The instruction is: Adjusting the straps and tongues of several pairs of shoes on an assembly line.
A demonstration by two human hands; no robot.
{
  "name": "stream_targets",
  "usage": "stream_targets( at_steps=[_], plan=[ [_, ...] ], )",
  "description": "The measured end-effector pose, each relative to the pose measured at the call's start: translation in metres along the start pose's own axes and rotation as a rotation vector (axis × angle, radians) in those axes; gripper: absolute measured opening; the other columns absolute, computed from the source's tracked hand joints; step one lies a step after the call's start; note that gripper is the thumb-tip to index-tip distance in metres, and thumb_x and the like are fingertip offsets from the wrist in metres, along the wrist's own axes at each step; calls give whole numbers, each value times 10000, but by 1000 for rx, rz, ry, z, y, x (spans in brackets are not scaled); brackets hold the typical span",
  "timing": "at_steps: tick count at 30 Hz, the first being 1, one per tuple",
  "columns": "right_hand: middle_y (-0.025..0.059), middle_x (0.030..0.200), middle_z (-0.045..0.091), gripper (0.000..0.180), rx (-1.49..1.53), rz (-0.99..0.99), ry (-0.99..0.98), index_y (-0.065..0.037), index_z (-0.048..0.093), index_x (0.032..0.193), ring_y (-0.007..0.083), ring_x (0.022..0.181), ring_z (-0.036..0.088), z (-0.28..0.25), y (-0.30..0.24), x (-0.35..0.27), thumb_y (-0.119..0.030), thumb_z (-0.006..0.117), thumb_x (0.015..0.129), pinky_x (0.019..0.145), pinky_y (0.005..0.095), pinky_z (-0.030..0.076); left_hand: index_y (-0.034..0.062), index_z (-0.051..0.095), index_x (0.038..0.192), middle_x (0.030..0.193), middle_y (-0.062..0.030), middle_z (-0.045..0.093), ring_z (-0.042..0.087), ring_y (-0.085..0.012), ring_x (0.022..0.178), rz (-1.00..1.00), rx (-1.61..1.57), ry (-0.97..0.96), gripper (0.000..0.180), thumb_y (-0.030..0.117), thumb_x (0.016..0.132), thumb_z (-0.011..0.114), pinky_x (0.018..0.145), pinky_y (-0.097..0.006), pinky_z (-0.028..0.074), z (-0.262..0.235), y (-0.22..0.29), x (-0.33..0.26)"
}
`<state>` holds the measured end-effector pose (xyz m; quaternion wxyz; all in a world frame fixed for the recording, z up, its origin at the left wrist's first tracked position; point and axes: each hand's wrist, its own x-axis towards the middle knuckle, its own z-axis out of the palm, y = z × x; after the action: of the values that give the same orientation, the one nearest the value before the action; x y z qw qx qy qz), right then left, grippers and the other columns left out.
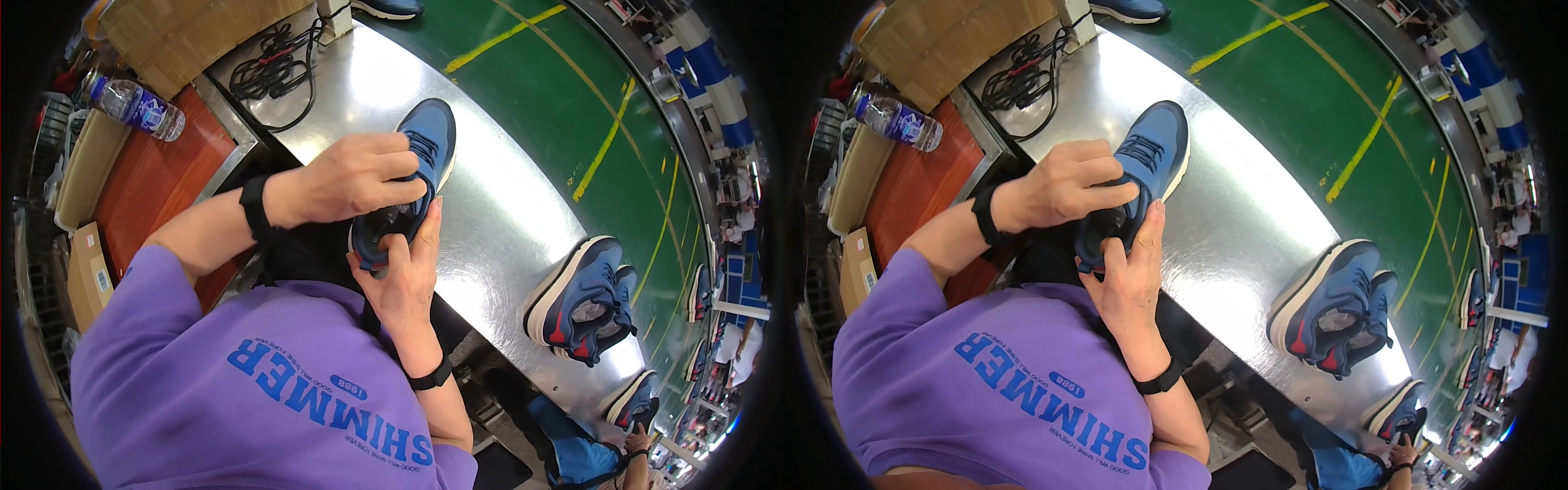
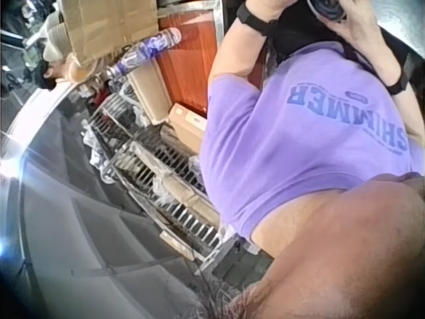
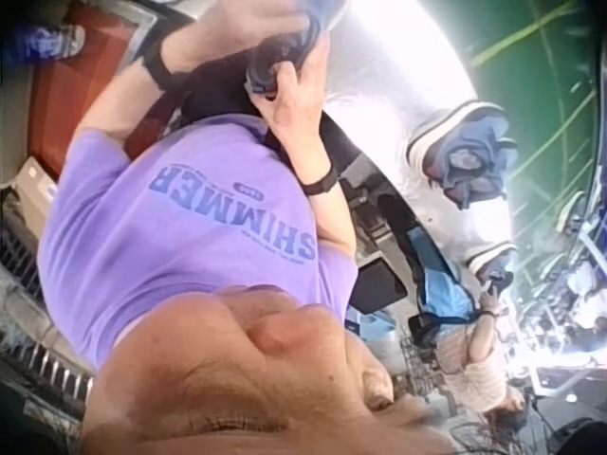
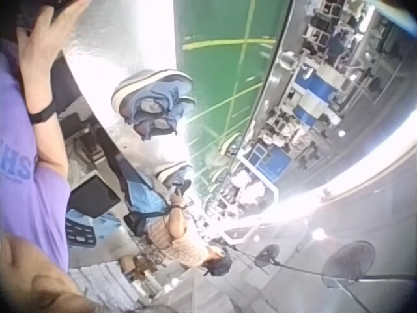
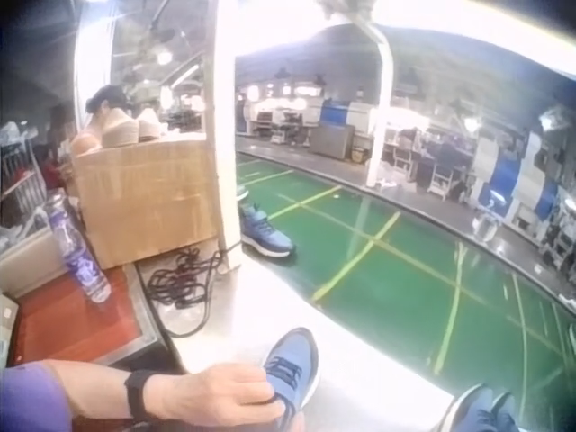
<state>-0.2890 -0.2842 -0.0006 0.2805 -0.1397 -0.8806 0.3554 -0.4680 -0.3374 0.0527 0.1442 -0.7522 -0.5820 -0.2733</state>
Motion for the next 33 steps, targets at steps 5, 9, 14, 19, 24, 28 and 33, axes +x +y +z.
stream_targets(
  at_steps=[5,9,14,19,24,28,33],
  plan=[
    [391,1431,227,462,-29,31,-48,-31,575,893,531,1290,351,0,-5,4,-137,866,550,967,511,416,76,649,1021,926,-48,581,572,-242,789,-47,-79,13,400,-7,630,639,683,-346,478,2,-13,-3],
    [379,1429,250,459,-163,-6,-54,-44,582,884,528,1253,394,-4,-16,16,-143,869,540,957,492,422,89,634,1072,1065,-50,624,579,-284,952,-315,-372,24,462,-64,636,636,845,-397,466,8,-12,-12],
    [367,1408,320,434,-49,84,-123,-65,583,829,482,1181,481,-9,-13,21,-182,884,539,944,459,434,69,639,1080,982,-100,644,577,-303,960,-294,-511,27,449,-49,647,639,871,-399,462,9,-20,-11],
    [344,1434,321,416,-61,89,-33,-70,565,772,414,1075,562,-16,-8,1,-205,894,558,861,381,484,50,586,1212,1186,-138,597,552,-313,1098,-262,-486,73,455,50,762,655,963,-412,438,3,-23,-6],
    [313,1460,318,431,-249,273,116,-62,545,808,441,1275,445,-73,9,-15,-194,884,577,983,397,420,44,514,1291,1308,-142,524,510,-290,1167,-509,-295,114,471,113,842,642,992,-386,413,11,-99,-8],
    [321,1466,291,445,-400,442,237,-40,514,896,456,1282,414,-107,27,-27,-172,834,618,1019,441,375,24,424,1341,1314,-188,497,500,-322,1174,-794,-73,148,548,116,838,619,1017,-393,398,34,-205,-1],
    [329,1497,179,545,-204,325,481,-78,424,1044,484,1356,275,-86,58,-50,-180,788,652,1076,493,286,-14,319,1353,1315,-261,423,416,-416,1204,-1214,110,389,657,116,757,565,1042,-491,338,64,-307,24]
  ],
)
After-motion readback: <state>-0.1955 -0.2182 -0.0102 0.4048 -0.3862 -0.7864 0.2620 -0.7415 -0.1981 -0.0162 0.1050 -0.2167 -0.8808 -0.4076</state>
